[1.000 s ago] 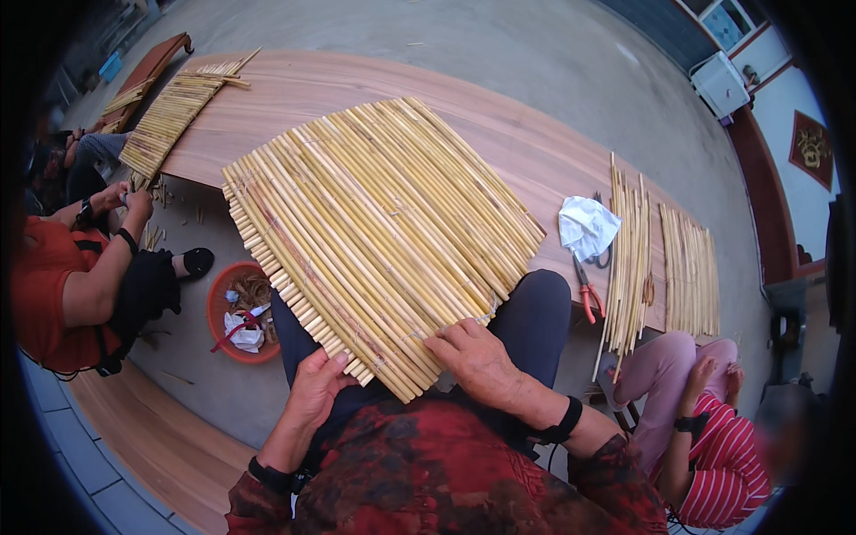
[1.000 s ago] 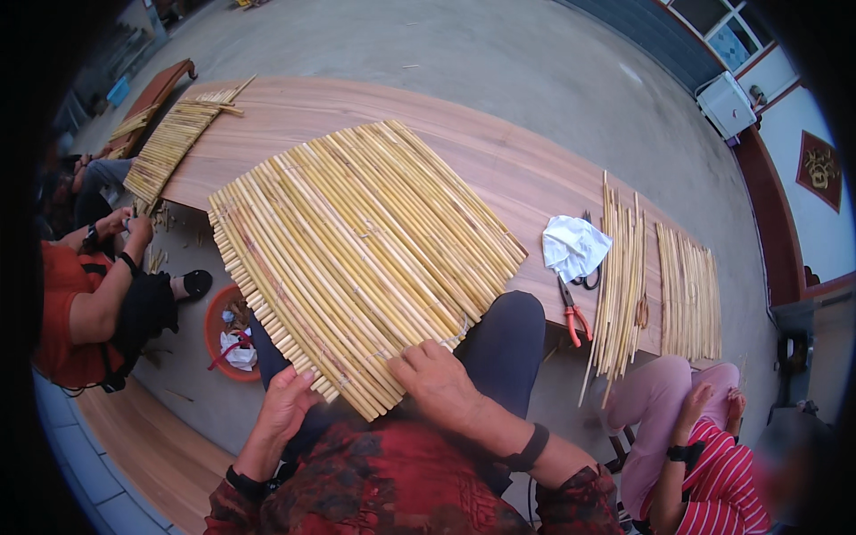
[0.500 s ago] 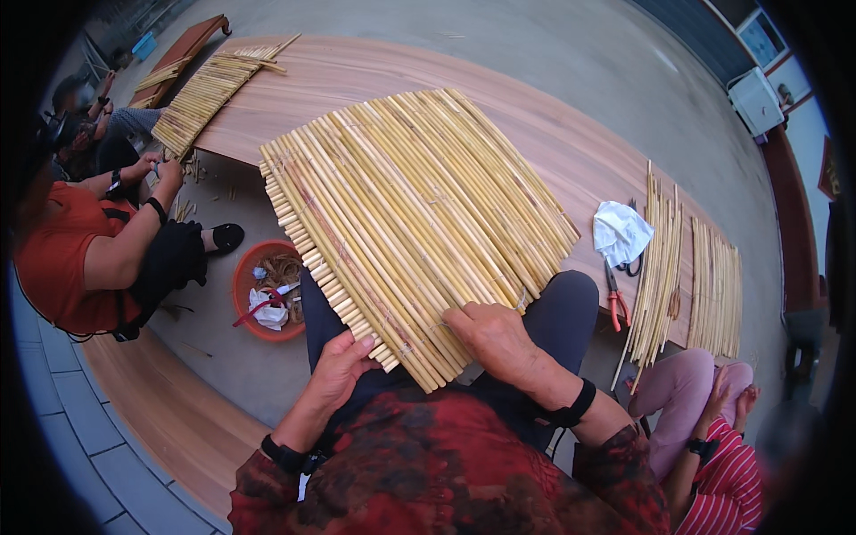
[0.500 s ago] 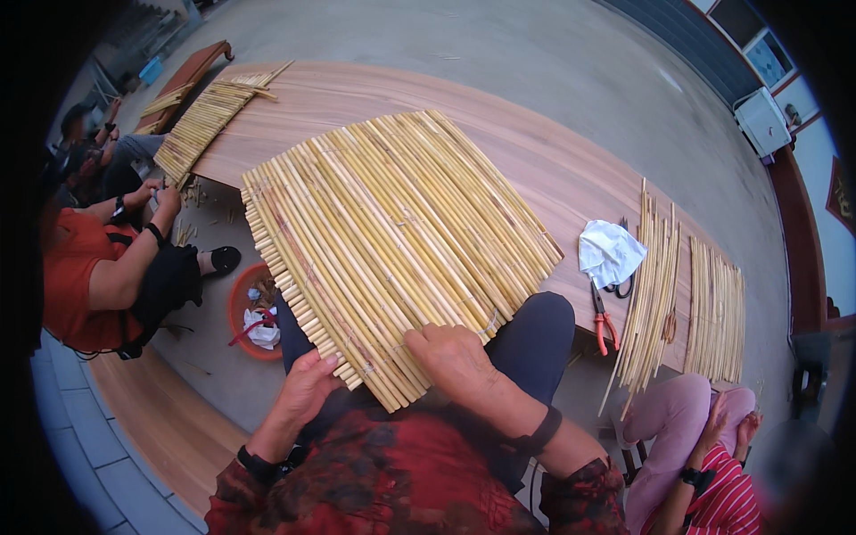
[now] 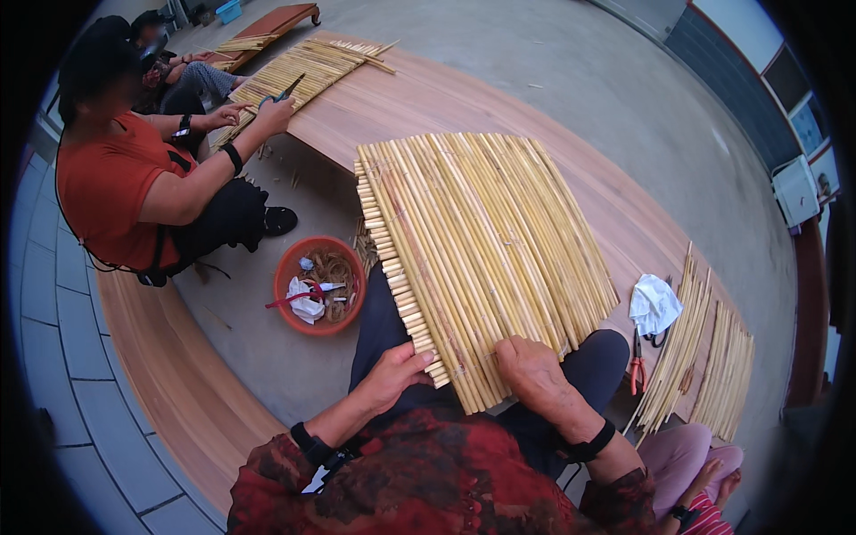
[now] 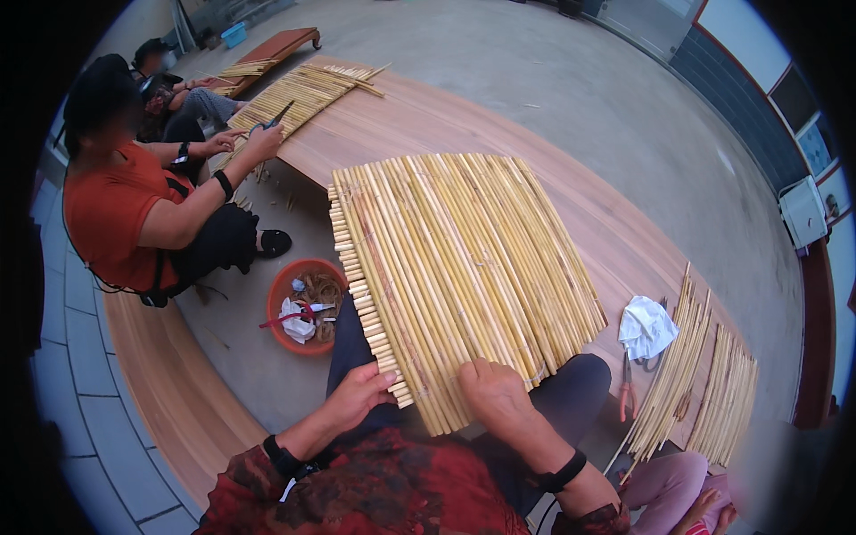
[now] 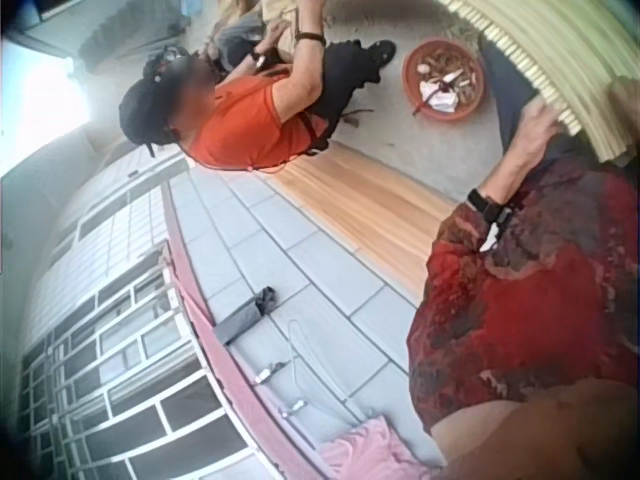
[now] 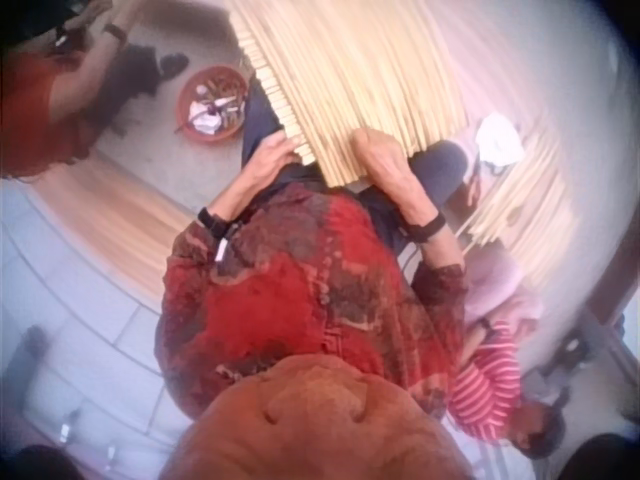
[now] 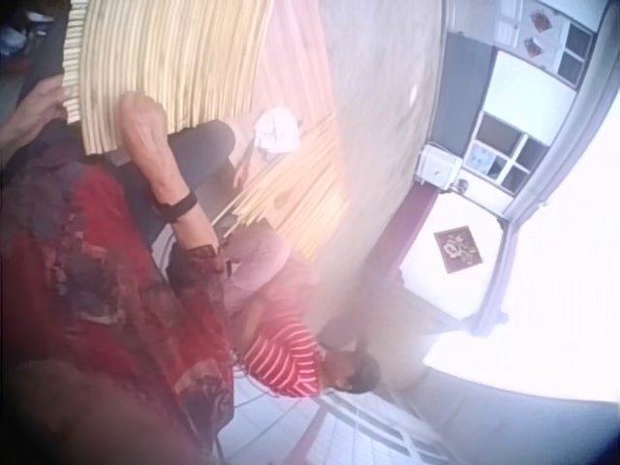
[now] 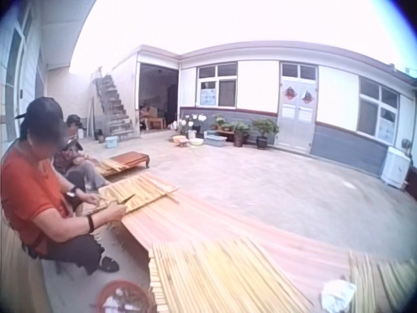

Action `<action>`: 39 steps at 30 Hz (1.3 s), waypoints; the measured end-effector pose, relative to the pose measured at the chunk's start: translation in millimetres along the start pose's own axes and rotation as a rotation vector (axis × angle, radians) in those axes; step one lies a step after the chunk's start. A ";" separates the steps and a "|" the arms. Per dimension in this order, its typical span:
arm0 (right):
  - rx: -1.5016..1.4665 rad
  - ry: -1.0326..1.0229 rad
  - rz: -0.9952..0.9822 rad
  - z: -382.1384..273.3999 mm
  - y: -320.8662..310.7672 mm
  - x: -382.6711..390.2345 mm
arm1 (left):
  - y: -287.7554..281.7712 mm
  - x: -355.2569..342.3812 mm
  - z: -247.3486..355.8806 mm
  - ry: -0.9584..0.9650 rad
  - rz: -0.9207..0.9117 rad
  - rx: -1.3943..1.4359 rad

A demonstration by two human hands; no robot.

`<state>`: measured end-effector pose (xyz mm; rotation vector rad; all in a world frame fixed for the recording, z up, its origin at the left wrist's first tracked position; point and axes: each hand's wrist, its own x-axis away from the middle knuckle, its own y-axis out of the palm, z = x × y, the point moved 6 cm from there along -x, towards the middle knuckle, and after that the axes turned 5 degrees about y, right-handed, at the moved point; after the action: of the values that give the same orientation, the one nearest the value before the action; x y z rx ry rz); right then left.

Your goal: The person assembles a mat by threading string through rows of bamboo sticks, then uses shears to trim the ends of the bamboo sticks and the excess string.

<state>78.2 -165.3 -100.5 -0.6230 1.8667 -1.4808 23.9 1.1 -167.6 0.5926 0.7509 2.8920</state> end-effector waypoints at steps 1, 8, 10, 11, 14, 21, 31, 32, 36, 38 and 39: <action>0.004 0.044 0.015 1.3 0.2 0.5 | 0.2 0.0 -0.6 0.002 -0.010 -0.009; -0.270 0.123 0.122 -20.8 -37.7 3.3 | 0.8 1.8 2.4 0.038 -0.016 0.019; -0.293 0.071 0.061 -43.5 -48.0 4.8 | 8.7 3.0 10.5 0.042 -0.009 0.037; -0.324 0.018 0.003 -54.1 -49.2 6.8 | 14.8 3.7 16.9 0.058 -0.040 0.043; -0.123 0.042 -0.020 -65.5 -41.2 17.4 | 21.3 3.5 22.7 0.103 -0.104 0.055; 0.086 0.059 0.394 -35.7 -102.3 -6.1 | 76.6 -5.5 99.8 0.232 -0.437 0.238; -0.265 0.439 0.698 36.9 -224.4 -25.3 | 184.1 -77.7 185.9 0.686 -0.445 0.033; -0.300 0.457 0.732 41.7 -226.6 -23.0 | 190.6 -77.8 188.5 0.726 -0.437 0.028; -0.590 0.582 0.796 53.4 -231.6 -14.3 | 211.4 -78.3 198.0 0.799 -0.408 -0.152; -0.636 0.607 0.814 59.3 -233.8 -6.7 | 216.7 -78.3 197.6 0.796 -0.434 -0.149; -0.642 0.607 0.806 58.0 -233.5 -6.2 | 217.7 -77.2 197.8 0.791 -0.441 -0.154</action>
<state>117.1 -255.5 119.2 0.3750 2.6298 -0.5393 173.6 -114.9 70.3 -0.6947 0.5973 2.6561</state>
